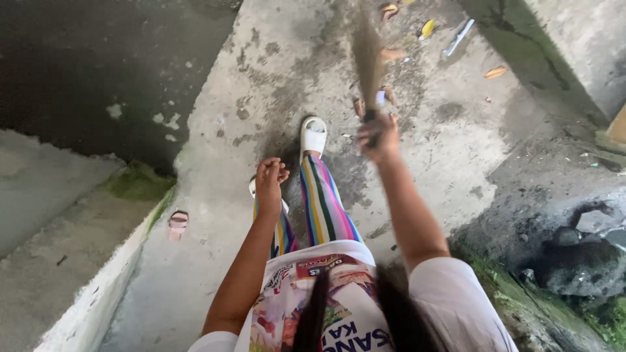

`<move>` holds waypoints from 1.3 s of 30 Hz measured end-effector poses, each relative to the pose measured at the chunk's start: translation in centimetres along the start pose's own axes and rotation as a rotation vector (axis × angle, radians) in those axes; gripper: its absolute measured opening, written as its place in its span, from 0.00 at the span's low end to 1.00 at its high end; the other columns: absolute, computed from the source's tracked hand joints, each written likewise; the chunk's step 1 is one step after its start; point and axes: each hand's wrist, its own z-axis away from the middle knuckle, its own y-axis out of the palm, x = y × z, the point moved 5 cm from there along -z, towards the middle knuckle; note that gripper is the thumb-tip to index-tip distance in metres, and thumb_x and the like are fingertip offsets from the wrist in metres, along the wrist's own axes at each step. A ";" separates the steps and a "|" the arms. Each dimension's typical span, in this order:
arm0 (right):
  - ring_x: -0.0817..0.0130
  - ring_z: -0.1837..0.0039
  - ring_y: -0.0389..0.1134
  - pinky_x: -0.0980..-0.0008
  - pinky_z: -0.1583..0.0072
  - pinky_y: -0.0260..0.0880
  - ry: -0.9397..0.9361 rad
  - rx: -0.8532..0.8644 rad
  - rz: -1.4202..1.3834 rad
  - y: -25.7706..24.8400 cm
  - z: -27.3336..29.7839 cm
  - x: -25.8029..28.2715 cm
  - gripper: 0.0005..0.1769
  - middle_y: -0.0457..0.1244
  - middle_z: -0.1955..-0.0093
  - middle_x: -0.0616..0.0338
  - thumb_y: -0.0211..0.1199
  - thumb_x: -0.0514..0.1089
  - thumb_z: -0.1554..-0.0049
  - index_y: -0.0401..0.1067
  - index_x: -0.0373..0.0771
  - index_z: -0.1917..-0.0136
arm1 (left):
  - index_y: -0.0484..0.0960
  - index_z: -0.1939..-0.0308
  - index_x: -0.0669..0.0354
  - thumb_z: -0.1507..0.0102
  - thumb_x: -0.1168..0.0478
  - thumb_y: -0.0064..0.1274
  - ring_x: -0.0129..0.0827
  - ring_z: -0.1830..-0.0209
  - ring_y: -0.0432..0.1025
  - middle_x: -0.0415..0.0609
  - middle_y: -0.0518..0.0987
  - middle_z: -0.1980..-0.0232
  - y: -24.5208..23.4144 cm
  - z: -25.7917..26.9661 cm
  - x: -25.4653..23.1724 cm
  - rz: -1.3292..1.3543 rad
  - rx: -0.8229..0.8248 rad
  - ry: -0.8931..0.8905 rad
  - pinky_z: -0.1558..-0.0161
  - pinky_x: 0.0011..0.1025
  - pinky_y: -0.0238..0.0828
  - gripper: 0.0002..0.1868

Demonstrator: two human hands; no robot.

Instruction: The person sweeps a concrete floor with a stick broom, moving debris into a pile before sweeping it across a dirt and stone area.

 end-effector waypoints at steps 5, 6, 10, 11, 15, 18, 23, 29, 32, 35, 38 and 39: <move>0.68 0.69 0.59 0.72 0.69 0.58 0.040 0.068 0.209 10.5 -3.2 -8.0 0.17 0.58 0.66 0.57 0.56 0.55 0.40 0.61 0.43 0.45 | 0.76 0.49 0.58 0.29 0.60 0.49 0.28 0.61 0.73 0.45 0.77 0.56 4.6 -0.9 -4.3 -0.040 0.002 -0.007 0.52 0.30 0.74 0.08; 0.65 0.69 0.60 0.71 0.69 0.60 0.130 0.160 0.173 11.9 -5.9 -9.8 0.20 0.60 0.65 0.52 0.54 0.55 0.38 0.61 0.37 0.45 | 0.76 0.49 0.58 0.29 0.60 0.49 0.27 0.61 0.72 0.44 0.77 0.56 5.1 -1.0 -5.2 -0.053 -0.014 -0.012 0.52 0.29 0.74 0.08; 0.69 0.67 0.62 0.76 0.69 0.61 0.211 0.141 0.071 11.7 -15.3 -5.0 0.19 0.62 0.60 0.48 0.53 0.54 0.37 0.61 0.38 0.42 | 0.75 0.49 0.58 0.29 0.60 0.47 0.26 0.62 0.71 0.44 0.76 0.56 4.6 -1.9 -6.7 -0.091 -0.005 0.041 0.54 0.29 0.73 0.07; 0.70 0.66 0.61 0.77 0.69 0.61 0.169 0.119 -0.098 10.6 -16.1 -2.6 0.16 0.60 0.61 0.51 0.52 0.53 0.36 0.61 0.39 0.44 | 0.74 0.49 0.59 0.28 0.61 0.48 0.27 0.62 0.71 0.46 0.76 0.56 4.0 -1.9 -7.0 -0.087 -0.013 0.068 0.55 0.29 0.72 0.07; 0.71 0.68 0.58 0.75 0.69 0.59 -0.048 0.065 -0.267 2.7 -13.4 8.3 0.18 0.59 0.64 0.55 0.48 0.54 0.36 0.65 0.36 0.49 | 0.74 0.49 0.60 0.29 0.61 0.49 0.28 0.65 0.70 0.47 0.76 0.59 1.3 -2.8 -5.4 0.025 -0.015 0.105 0.60 0.30 0.71 0.08; 0.67 0.65 0.65 0.74 0.65 0.66 -0.246 0.083 -0.140 -2.7 -11.3 12.0 0.14 0.62 0.62 0.55 0.51 0.53 0.35 0.67 0.41 0.51 | 0.75 0.50 0.60 0.30 0.59 0.48 0.28 0.61 0.74 0.44 0.77 0.57 3.4 -1.4 -8.4 -0.086 -0.095 -0.011 0.54 0.30 0.75 0.09; 0.64 0.62 0.68 0.70 0.62 0.69 -0.138 0.067 -0.251 3.6 1.3 8.0 0.25 0.66 0.61 0.52 0.52 0.62 0.42 0.69 0.38 0.51 | 0.77 0.50 0.60 0.30 0.58 0.49 0.29 0.63 0.74 0.46 0.77 0.58 5.9 -3.5 -9.3 0.002 0.008 0.038 0.56 0.31 0.75 0.10; 0.69 0.61 0.65 0.71 0.59 0.67 0.045 0.284 -0.125 13.6 6.5 -0.5 0.19 0.63 0.62 0.59 0.56 0.59 0.39 0.69 0.40 0.51 | 0.77 0.50 0.60 0.31 0.58 0.51 0.26 0.65 0.72 0.45 0.77 0.59 7.7 -7.4 -12.9 0.080 0.106 0.154 0.61 0.27 0.70 0.10; 0.69 0.61 0.63 0.72 0.59 0.66 0.138 0.359 -0.012 21.1 7.3 -5.4 0.17 0.62 0.63 0.60 0.60 0.56 0.41 0.68 0.41 0.51 | 0.77 0.50 0.59 0.31 0.58 0.54 0.27 0.67 0.69 0.46 0.76 0.61 7.5 -9.8 -15.7 0.154 0.150 0.153 0.63 0.27 0.66 0.10; 0.69 0.61 0.63 0.72 0.59 0.66 0.281 0.417 0.029 28.6 9.0 -9.7 0.20 0.61 0.63 0.61 0.61 0.55 0.44 0.67 0.36 0.50 | 0.77 0.50 0.58 0.33 0.58 0.55 0.27 0.65 0.71 0.44 0.77 0.60 7.1 -11.6 -20.2 0.075 0.172 0.069 0.60 0.28 0.69 0.11; 0.69 0.60 0.64 0.72 0.58 0.66 0.294 0.440 0.076 35.3 10.6 -13.1 0.22 0.62 0.62 0.61 0.61 0.54 0.44 0.67 0.33 0.48 | 0.76 0.50 0.54 0.35 0.56 0.53 0.28 0.62 0.76 0.41 0.79 0.58 5.6 -14.3 -25.0 -0.072 0.200 0.018 0.56 0.29 0.73 0.12; 0.69 0.59 0.65 0.72 0.58 0.66 0.272 0.449 0.113 37.5 10.9 -13.8 0.21 0.62 0.61 0.60 0.61 0.54 0.44 0.67 0.34 0.48 | 0.76 0.49 0.52 0.35 0.54 0.52 0.28 0.61 0.77 0.41 0.79 0.57 5.4 -15.5 -26.6 -0.131 0.226 0.033 0.56 0.30 0.72 0.13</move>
